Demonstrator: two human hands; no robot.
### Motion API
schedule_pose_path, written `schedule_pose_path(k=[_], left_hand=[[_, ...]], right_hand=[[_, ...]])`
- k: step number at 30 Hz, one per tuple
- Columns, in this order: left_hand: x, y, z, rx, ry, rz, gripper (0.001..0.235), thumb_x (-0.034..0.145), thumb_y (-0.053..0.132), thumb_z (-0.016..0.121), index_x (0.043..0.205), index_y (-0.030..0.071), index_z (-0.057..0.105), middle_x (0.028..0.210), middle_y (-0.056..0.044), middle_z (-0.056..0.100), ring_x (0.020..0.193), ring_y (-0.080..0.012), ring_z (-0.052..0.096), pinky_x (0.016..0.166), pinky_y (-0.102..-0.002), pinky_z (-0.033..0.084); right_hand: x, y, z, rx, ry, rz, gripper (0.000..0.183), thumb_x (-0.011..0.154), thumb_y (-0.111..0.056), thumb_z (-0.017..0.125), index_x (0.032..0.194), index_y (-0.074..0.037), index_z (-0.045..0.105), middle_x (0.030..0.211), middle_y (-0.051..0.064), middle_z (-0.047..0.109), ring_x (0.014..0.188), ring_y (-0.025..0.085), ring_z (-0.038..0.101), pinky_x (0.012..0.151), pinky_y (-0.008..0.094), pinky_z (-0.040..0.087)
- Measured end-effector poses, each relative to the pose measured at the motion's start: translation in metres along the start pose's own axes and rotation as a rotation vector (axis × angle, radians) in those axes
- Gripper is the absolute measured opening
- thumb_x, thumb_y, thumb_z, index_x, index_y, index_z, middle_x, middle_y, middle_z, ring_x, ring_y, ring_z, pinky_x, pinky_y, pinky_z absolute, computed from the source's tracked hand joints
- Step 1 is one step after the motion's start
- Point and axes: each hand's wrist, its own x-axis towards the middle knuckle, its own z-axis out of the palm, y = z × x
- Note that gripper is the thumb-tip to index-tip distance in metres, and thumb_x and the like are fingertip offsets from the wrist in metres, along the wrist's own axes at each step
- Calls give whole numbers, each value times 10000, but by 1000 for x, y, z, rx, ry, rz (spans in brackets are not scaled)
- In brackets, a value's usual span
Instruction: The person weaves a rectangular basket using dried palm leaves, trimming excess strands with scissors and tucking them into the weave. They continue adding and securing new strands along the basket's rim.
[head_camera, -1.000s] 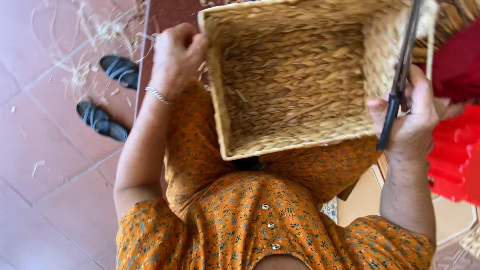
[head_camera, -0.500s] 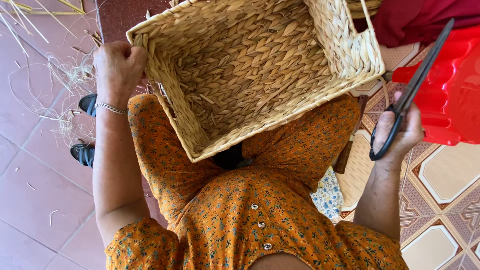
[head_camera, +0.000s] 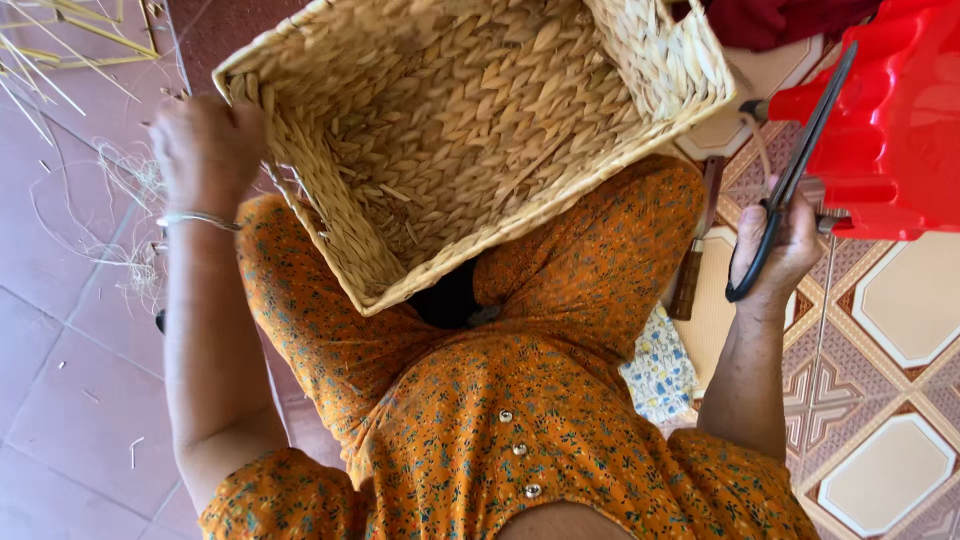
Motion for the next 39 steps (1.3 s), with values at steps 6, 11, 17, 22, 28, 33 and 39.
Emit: schedule_pose_path(k=[6, 11, 17, 22, 28, 33, 39], left_hand=[[-3, -2, -34, -592, -175, -17, 237, 1035, 85, 586, 924, -75, 723, 762, -124, 705, 613, -163, 720, 536, -283, 619], [0, 9, -31, -741, -159, -121, 238, 993, 72, 584, 905, -86, 738, 725, -124, 701, 575, -157, 692, 519, -301, 603], [6, 21, -26, -770, -134, -227, 232, 921, 93, 593, 857, -92, 718, 694, -124, 712, 493, -150, 686, 459, -296, 633], [12, 21, -11, -281, 48, -95, 193, 896, 145, 670, 896, -33, 745, 723, -179, 719, 597, -244, 722, 550, -364, 639], [17, 28, 16, 78, 255, -6, 147, 847, 139, 728, 944, 32, 755, 791, -213, 728, 708, -322, 729, 616, -459, 612], [-10, 6, -10, -370, -143, -175, 278, 1061, 271, 676, 939, 29, 739, 844, -149, 751, 705, -199, 731, 670, -327, 617], [-73, 20, -53, -332, 225, 259, 59, 1123, 54, 632, 1125, 28, 686, 1087, -119, 726, 934, -162, 747, 756, -289, 634]], right_hand=[[-25, 34, -11, -51, 10, 155, 428, 1152, -311, 733, 1315, 77, 650, 830, -24, 620, 706, 71, 580, 595, 226, 429], [-49, 53, -17, -57, 21, 285, 314, 1155, -230, 696, 1274, 58, 668, 793, -27, 566, 638, 62, 519, 603, 232, 389], [-54, 65, -6, 56, 12, 288, 340, 1148, -246, 709, 1272, 65, 648, 800, -35, 580, 655, 59, 512, 584, 220, 381], [-47, 70, 3, 102, 4, 252, 414, 1142, -315, 734, 1294, 61, 649, 776, -34, 567, 649, 58, 508, 580, 218, 369], [-51, 79, 3, 4, 11, 233, 380, 1167, -305, 763, 1264, 55, 689, 825, -25, 600, 705, 64, 545, 607, 222, 396], [-63, 101, -5, -195, 23, 369, 329, 1084, -209, 761, 1277, 44, 681, 786, -23, 644, 660, 50, 568, 552, 213, 402], [-87, 117, -26, -533, -20, 399, 449, 977, -259, 886, 1274, 18, 693, 848, 54, 720, 677, 136, 656, 578, 283, 500]])
